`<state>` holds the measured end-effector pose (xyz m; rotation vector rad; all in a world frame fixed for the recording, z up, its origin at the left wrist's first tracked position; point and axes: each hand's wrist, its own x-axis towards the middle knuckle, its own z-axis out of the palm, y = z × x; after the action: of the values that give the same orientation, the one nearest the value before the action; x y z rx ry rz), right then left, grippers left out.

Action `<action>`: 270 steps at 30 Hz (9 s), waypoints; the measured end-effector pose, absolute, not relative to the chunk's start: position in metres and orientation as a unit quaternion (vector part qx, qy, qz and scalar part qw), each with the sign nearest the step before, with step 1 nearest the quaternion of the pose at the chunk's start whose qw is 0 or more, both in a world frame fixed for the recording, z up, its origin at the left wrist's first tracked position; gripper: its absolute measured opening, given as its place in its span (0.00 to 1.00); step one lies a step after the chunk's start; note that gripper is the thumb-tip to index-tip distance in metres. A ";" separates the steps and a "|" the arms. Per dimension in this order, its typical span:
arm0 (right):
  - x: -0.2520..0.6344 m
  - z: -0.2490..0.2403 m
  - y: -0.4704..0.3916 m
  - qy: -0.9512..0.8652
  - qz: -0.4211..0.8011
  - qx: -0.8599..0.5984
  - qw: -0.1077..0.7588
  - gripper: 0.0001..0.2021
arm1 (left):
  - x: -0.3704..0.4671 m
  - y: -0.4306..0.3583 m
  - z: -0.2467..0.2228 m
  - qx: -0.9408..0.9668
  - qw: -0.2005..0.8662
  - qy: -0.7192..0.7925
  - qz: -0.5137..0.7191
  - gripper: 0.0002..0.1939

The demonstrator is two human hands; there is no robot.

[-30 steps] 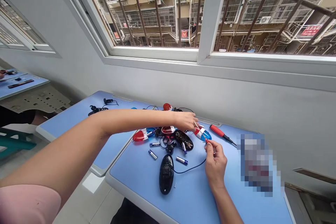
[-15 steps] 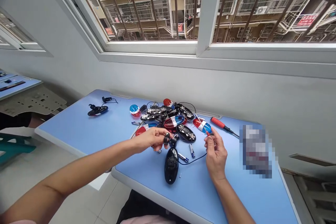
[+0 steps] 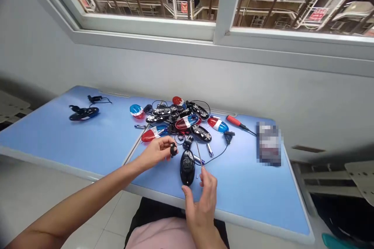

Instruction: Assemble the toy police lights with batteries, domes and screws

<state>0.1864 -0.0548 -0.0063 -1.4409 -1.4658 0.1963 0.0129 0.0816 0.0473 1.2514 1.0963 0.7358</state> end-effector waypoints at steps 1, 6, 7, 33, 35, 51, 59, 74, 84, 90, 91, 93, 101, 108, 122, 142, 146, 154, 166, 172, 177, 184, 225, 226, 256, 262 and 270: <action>0.186 -0.010 -0.059 -0.600 0.072 -0.611 0.512 0.31 | 0.013 0.079 0.045 0.555 0.601 0.472 0.329 0.11; 0.221 -0.016 -0.069 -0.548 0.102 -0.681 0.475 0.16 | 0.013 0.075 0.037 0.691 0.486 0.423 0.328 0.08; 0.232 -0.016 -0.069 -0.547 0.094 -0.691 0.464 0.16 | 0.012 0.076 0.037 0.739 0.443 0.389 0.325 0.09; 0.231 -0.006 -0.053 -0.753 -0.014 -0.594 0.283 0.11 | 0.010 0.041 0.031 0.898 0.131 0.333 0.258 0.10; 0.224 -0.010 -0.048 -0.758 -0.018 -0.593 0.271 0.09 | 0.010 0.040 0.031 0.892 0.141 0.341 0.260 0.11; 0.257 -0.005 0.013 -0.746 -0.081 -0.638 0.174 0.11 | 0.003 0.059 0.035 0.889 0.267 0.265 0.263 0.12; 0.274 0.045 0.037 -0.760 0.004 -0.618 0.201 0.10 | 0.004 0.062 0.032 0.888 0.259 0.248 0.288 0.11; 0.255 0.061 0.113 -0.759 0.047 -0.649 0.025 0.26 | 0.005 0.065 0.029 0.884 0.255 0.266 0.288 0.11; 0.265 0.058 0.109 -0.741 -0.024 -0.668 -0.067 0.19 | 0.006 0.067 0.026 0.883 0.245 0.270 0.296 0.11; 0.266 0.059 0.106 -0.738 -0.053 -0.669 -0.072 0.19 | 0.005 0.067 0.024 0.877 0.256 0.271 0.303 0.11; 0.266 0.060 0.105 -0.741 -0.068 -0.665 -0.060 0.19 | 0.004 0.067 0.023 0.875 0.261 0.270 0.306 0.11; 0.263 0.061 0.102 -0.756 -0.088 -0.647 -0.039 0.15 | 0.004 0.067 0.023 0.869 0.276 0.267 0.312 0.11; 0.234 0.062 0.109 -0.782 0.010 -0.602 -0.159 0.13 | 0.005 0.065 0.032 0.849 0.309 0.282 0.322 0.13; 0.226 0.047 0.113 -0.793 0.019 -0.587 -0.159 0.13 | 0.000 0.061 0.037 0.821 0.334 0.307 0.347 0.14; 0.222 0.048 0.110 -0.804 0.008 -0.578 -0.136 0.10 | -0.004 0.047 0.047 0.623 0.567 0.430 0.326 0.15; 0.227 0.053 0.085 -0.796 0.047 -0.601 0.054 0.10 | 0.017 0.044 0.049 0.563 0.620 0.465 0.287 0.15; 0.234 0.061 0.056 -0.747 0.264 -0.552 0.261 0.10 | 0.020 0.044 0.049 0.572 0.621 0.443 0.303 0.11; 0.225 0.063 0.018 -0.706 0.355 -0.498 0.357 0.10 | 0.027 0.038 0.061 0.775 0.327 0.501 0.204 0.07; 0.228 0.058 0.010 -0.725 0.277 -0.510 0.370 0.11 | 0.040 0.038 0.071 0.814 0.360 0.391 0.234 0.13; 0.227 0.058 0.020 -0.677 0.336 -0.548 0.358 0.09 | 0.033 0.048 0.067 0.776 0.414 0.420 0.224 0.10; 0.230 0.053 0.027 -0.621 0.369 -0.565 0.398 0.10 | 0.028 0.055 0.064 0.779 0.373 0.433 0.259 0.08; 0.230 0.037 -0.015 -0.586 0.359 -0.560 0.462 0.08 | 0.023 0.072 0.046 0.798 0.380 0.347 0.314 0.07; 0.199 0.086 0.102 -0.614 0.517 -0.477 0.357 0.10 | 0.001 0.064 0.009 0.845 0.288 0.247 0.378 0.13; 0.196 0.082 0.109 -0.618 0.522 -0.474 0.348 0.10 | 0.001 0.064 0.008 0.845 0.288 0.247 0.378 0.13; 0.231 0.067 0.051 -0.596 0.317 -0.554 0.487 0.08 | 0.036 0.085 0.006 0.820 0.233 0.268 0.449 0.10; 0.184 0.035 -0.012 -0.813 0.358 -0.402 0.222 0.16 | 0.037 0.097 0.012 0.770 0.300 0.308 0.471 0.09; 0.141 0.040 0.017 -0.809 0.245 -0.533 -0.021 0.18 | 0.030 0.102 0.047 0.739 0.391 0.341 0.429 0.08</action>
<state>0.1411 0.0171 0.0396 -1.6981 -2.5770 0.7790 0.0304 0.1019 0.0475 1.8771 0.8672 1.0899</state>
